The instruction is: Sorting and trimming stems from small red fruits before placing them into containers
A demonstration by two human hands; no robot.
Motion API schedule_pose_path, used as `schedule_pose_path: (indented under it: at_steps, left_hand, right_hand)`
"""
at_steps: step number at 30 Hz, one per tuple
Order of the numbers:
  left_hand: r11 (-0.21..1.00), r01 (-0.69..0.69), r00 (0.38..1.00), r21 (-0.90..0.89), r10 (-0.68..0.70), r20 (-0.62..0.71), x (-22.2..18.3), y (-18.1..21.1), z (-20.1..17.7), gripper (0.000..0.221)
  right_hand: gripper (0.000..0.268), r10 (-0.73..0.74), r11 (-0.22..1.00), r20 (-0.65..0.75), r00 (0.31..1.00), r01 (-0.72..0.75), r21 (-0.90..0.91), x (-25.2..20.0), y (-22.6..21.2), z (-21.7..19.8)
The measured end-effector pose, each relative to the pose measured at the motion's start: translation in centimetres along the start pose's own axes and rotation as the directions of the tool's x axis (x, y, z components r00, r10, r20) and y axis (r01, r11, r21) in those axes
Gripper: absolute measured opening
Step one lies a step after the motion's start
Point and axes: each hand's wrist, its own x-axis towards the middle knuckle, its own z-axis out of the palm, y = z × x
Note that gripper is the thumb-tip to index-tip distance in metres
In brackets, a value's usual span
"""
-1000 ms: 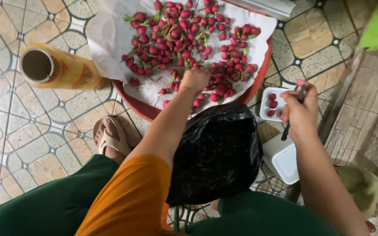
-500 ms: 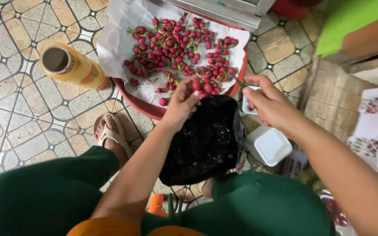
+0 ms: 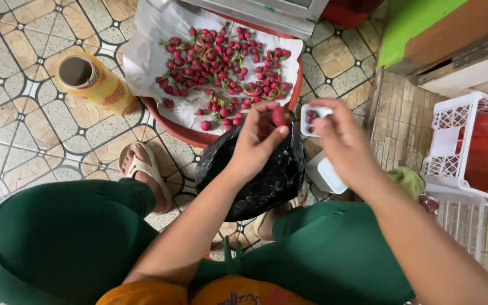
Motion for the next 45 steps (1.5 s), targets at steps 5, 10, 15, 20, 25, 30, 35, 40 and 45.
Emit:
schedule_pose_path:
  at_steps: [5, 10, 15, 20, 25, 30, 35, 40, 45]
  left_hand:
    - [0.986, -0.055, 0.998, 0.154, 0.058, -0.011, -0.5, 0.3, 0.5, 0.05]
    - [0.995, -0.099, 0.995, 0.031, 0.099, -0.005, -0.4, 2.7, 1.7, 0.042]
    - [0.989, -0.139, 0.99, -0.045, 0.138, -0.028, -0.2, 3.6, 2.0, 0.037]
    - [0.988, -0.153, 0.988, -0.021, 0.152, -0.029, -0.3, 3.6, 1.5, 0.037]
    - [0.987, -0.161, 0.987, 0.03, 0.161, -0.013, -0.3, 4.3, 1.1, 0.036]
    - [0.98, -0.182, 0.983, 0.074, 0.183, -0.005, -0.3, 4.8, 1.0, 0.035]
    - [0.975, -0.205, 0.979, 0.083, 0.206, -0.003, -0.4, 5.0, 1.1, 0.033]
    - [0.967, -0.236, 0.971, 0.097, 0.237, 0.002, -0.4, 6.2, 1.2, 0.032]
    - [0.954, -0.262, 0.963, 0.146, 0.268, -0.02, -0.8, 7.1, 1.5, 0.032]
  right_hand:
    - [0.032, -0.003, 0.994, -0.063, 0.998, 0.009, 0.108, -0.1, 1.1, 0.3]
    - [0.035, -0.141, 0.99, 0.026, 0.99, 0.141, 0.0, 0.2, -0.1, 0.4]
    - [0.039, -0.178, 0.967, 0.005, 0.984, 0.176, -0.184, 0.0, -1.0, 1.1]
    - [0.04, -0.154, 0.971, 0.014, 0.988, 0.154, -0.184, -0.1, -0.2, 1.4]
    - [0.038, -0.169, 0.969, 0.028, 0.985, 0.171, -0.179, -0.5, -1.0, 1.3]
    - [0.036, -0.175, 0.973, 0.035, 0.984, 0.179, -0.149, -0.7, -1.5, 1.5]
    - [0.036, -0.191, 0.969, 0.042, 0.981, 0.195, -0.151, -0.4, -1.2, 1.3]
    - [0.036, -0.205, 0.965, 0.031, 0.978, 0.207, -0.158, -0.7, -1.3, 1.6]
    - [0.037, -0.232, 0.955, 0.017, 0.972, 0.232, -0.183, -0.8, -1.5, 1.8]
